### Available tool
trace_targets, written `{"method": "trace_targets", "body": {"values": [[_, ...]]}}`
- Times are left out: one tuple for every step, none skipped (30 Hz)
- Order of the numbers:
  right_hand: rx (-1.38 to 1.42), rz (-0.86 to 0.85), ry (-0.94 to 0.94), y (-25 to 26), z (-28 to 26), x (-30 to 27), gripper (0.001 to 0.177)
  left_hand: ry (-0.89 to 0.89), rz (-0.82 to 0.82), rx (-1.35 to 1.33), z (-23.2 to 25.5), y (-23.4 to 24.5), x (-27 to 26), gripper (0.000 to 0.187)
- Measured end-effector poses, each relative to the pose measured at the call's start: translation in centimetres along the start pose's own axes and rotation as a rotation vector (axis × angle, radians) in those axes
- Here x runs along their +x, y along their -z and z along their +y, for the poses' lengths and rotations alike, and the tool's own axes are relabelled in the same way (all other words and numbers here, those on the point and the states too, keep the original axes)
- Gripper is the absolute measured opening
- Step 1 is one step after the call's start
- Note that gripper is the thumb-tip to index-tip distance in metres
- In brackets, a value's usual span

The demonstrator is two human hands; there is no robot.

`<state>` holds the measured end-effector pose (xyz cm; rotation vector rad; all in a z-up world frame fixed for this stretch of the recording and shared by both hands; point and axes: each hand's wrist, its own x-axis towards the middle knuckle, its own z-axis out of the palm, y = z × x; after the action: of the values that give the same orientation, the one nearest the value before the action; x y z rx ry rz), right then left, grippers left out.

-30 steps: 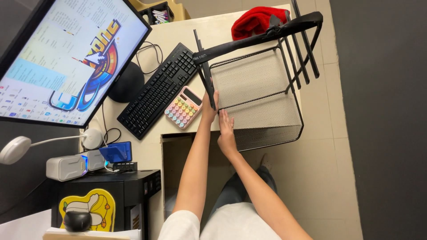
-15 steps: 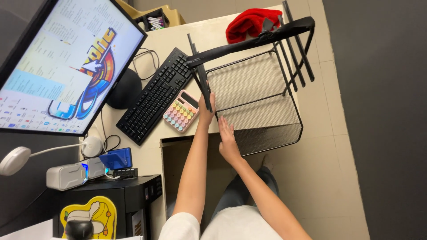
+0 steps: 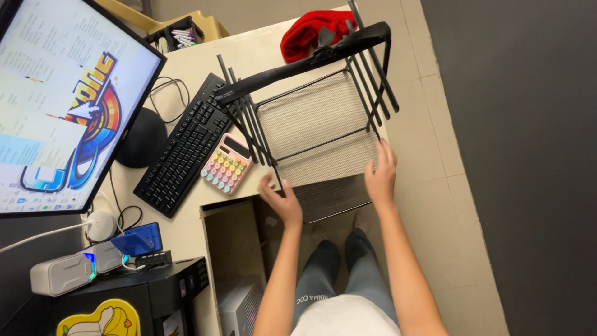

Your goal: The person repeatedly lifts and repositions a black wire rack on a desk, then moves it to a nearby chair. The person then picks up a red cloth and wipes a keyboard and mouse on a different desk.

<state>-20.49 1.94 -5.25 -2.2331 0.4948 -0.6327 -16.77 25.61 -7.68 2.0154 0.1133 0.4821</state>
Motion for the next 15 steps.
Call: {"method": "trace_targets", "body": {"values": [[-0.001, -0.002, -0.002, 0.5, 0.5, 0.7, 0.048, 0.002, -0.002, 0.001, 0.9, -0.8, -0.5, 0.041], [-0.06, -0.027, -0.011, 1.0, 1.0, 1.5, 0.046, -0.048, -0.127, -0.067, 1.8, -1.5, -0.9, 0.035], [-0.116, -0.048, -0.014, 1.4, 1.5, 2.7, 0.045, -0.103, -0.247, -0.139, 2.7, -2.5, -1.0, 0.029], [-0.115, -0.046, -0.009, 1.3, 2.1, 3.5, 0.045, -0.106, -0.243, -0.141, 3.4, -3.9, -0.4, 0.029], [-0.179, -0.026, 0.014, 1.4, 2.8, 4.3, 0.044, -0.105, -0.369, -0.216, 4.3, -5.3, 0.0, 0.028], [-0.243, -0.006, 0.038, 1.5, 3.5, 5.1, 0.044, -0.104, -0.494, -0.29, 5.2, -6.7, 0.4, 0.028], [-0.246, -0.009, 0.033, 1.0, 4.7, 5.2, 0.044, -0.099, -0.498, -0.29, 6.3, -8.6, 1.2, 0.028], [-0.12, -0.106, -0.061, 0.5, 6.0, 5.4, 0.041, -0.083, -0.601, -0.282, 7.4, -10.4, 2.0, 0.04], [0.011, -0.197, -0.151, -0.1, 7.1, 6.0, 0.04, -0.073, -0.703, -0.273, 8.6, -12.5, 3.2, 0.054], [0.011, -0.194, -0.151, -0.4, 7.4, 6.1, 0.04, -0.076, -0.704, -0.274, 8.5, -14.5, 3.7, 0.054], [0.111, -0.305, -0.249, -0.7, 7.6, 6.2, 0.039, -0.085, -0.754, -0.238, 8.3, -16.6, 4.3, 0.064], [0.211, -0.417, -0.345, -1.1, 7.9, 6.3, 0.037, -0.095, -0.804, -0.2, 8.1, -18.6, 4.9, 0.074], [0.212, -0.416, -0.346, -1.2, 7.8, 6.2, 0.037, -0.096, -0.805, -0.2, 7.5, -20.2, 5.1, 0.074], [0.27, -0.466, -0.38, -1.2, 7.8, 6.0, 0.033, -0.138, -0.78, -0.216, 6.9, -21.7, 5.4, 0.083], [0.329, -0.516, -0.414, -1.3, 7.7, 5.9, 0.03, -0.18, -0.757, -0.231, 6.4, -23.3, 5.6, 0.092]]}}
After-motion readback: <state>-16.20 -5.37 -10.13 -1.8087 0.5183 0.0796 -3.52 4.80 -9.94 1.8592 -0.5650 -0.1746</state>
